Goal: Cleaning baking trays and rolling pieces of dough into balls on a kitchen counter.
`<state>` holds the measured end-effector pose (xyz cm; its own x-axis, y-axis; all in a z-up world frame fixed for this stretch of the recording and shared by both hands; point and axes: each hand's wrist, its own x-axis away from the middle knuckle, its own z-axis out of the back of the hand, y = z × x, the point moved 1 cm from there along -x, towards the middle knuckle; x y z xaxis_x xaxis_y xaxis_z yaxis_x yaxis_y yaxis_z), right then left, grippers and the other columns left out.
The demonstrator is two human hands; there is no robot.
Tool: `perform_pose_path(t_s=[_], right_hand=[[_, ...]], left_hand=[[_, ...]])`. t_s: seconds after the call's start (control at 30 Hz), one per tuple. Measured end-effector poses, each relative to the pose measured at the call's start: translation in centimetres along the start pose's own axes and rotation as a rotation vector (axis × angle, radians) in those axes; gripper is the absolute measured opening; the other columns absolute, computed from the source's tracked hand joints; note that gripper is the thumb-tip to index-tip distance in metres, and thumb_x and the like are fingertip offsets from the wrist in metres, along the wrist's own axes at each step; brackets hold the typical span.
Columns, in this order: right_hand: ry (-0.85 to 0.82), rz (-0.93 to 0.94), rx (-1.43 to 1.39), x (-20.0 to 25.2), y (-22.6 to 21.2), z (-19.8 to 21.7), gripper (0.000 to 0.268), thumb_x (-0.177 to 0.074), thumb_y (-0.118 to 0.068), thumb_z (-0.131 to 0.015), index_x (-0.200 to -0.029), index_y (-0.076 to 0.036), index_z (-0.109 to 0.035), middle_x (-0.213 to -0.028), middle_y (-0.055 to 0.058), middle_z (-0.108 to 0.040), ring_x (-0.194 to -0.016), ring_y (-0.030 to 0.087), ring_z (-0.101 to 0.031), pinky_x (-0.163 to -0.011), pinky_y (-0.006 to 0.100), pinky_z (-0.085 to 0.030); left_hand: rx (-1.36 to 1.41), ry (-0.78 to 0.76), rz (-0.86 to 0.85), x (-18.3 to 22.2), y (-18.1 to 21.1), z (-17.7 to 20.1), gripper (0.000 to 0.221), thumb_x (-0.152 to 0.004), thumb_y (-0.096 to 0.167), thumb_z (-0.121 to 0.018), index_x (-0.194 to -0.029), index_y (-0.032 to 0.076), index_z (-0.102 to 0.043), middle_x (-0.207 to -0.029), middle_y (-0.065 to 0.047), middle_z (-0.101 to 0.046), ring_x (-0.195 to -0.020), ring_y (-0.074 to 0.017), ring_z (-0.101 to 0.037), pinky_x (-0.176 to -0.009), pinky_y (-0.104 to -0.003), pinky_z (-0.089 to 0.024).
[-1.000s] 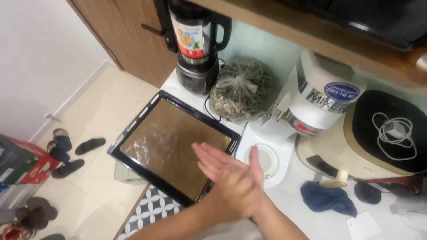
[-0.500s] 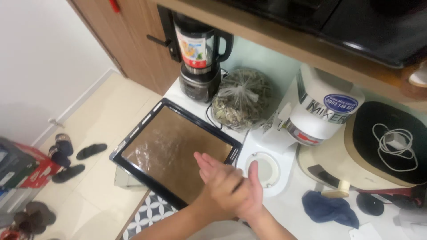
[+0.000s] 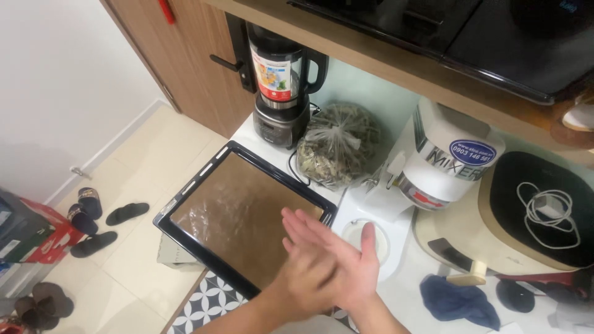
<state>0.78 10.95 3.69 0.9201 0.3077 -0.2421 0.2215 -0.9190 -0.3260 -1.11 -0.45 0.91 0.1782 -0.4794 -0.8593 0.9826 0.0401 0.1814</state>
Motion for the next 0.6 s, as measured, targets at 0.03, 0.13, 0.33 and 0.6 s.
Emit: perform_pose_path(t_s=[0.03,0.13,0.33,0.6], right_hand=[[0.033,-0.017,0.030,0.3,0.3,0.2,0.114,-0.096,-0.080,-0.019,-0.160,0.015,-0.019,-0.173,0.028,-0.015,-0.162,0.034,-0.013,-0.133,0.043,-0.007],[0.022,-0.104,-0.076,-0.2,1.7,-0.1,0.116,-0.092,-0.080,-0.018,-0.160,0.013,-0.018,-0.174,0.024,-0.014,-0.163,0.029,-0.012,-0.132,0.038,-0.007],[0.013,-0.031,-0.029,0.2,0.7,0.1,0.115,-0.094,-0.080,-0.020,-0.161,0.014,-0.016,-0.173,0.027,-0.015,-0.162,0.034,-0.013,-0.132,0.043,-0.007],[0.009,-0.038,-0.115,0.0,0.9,-0.1,0.115,-0.095,-0.080,-0.018,-0.160,0.015,-0.016,-0.172,0.027,-0.015,-0.162,0.033,-0.014,-0.133,0.043,-0.008]], left_hand=[[-0.007,-0.035,0.018,0.7,-0.5,0.2,0.024,-0.077,0.014,-0.075,-0.098,0.007,-0.067,-0.104,-0.011,-0.057,-0.096,-0.0310,-0.057,-0.078,-0.043,-0.044],[-0.167,-0.073,-0.026,-0.7,1.1,0.5,0.027,-0.076,0.014,-0.072,-0.100,0.004,-0.065,-0.107,-0.011,-0.057,-0.102,-0.0311,-0.059,-0.087,-0.045,-0.050],[-0.122,-0.070,-0.027,0.4,-0.3,0.8,0.026,-0.080,0.016,-0.073,-0.103,0.004,-0.067,-0.113,-0.013,-0.061,-0.103,-0.0294,-0.059,-0.086,-0.042,-0.050],[0.033,-0.075,0.000,1.2,-0.1,0.3,0.025,-0.079,0.016,-0.076,-0.098,0.004,-0.064,-0.109,-0.015,-0.059,-0.099,-0.0323,-0.058,-0.084,-0.045,-0.048]])
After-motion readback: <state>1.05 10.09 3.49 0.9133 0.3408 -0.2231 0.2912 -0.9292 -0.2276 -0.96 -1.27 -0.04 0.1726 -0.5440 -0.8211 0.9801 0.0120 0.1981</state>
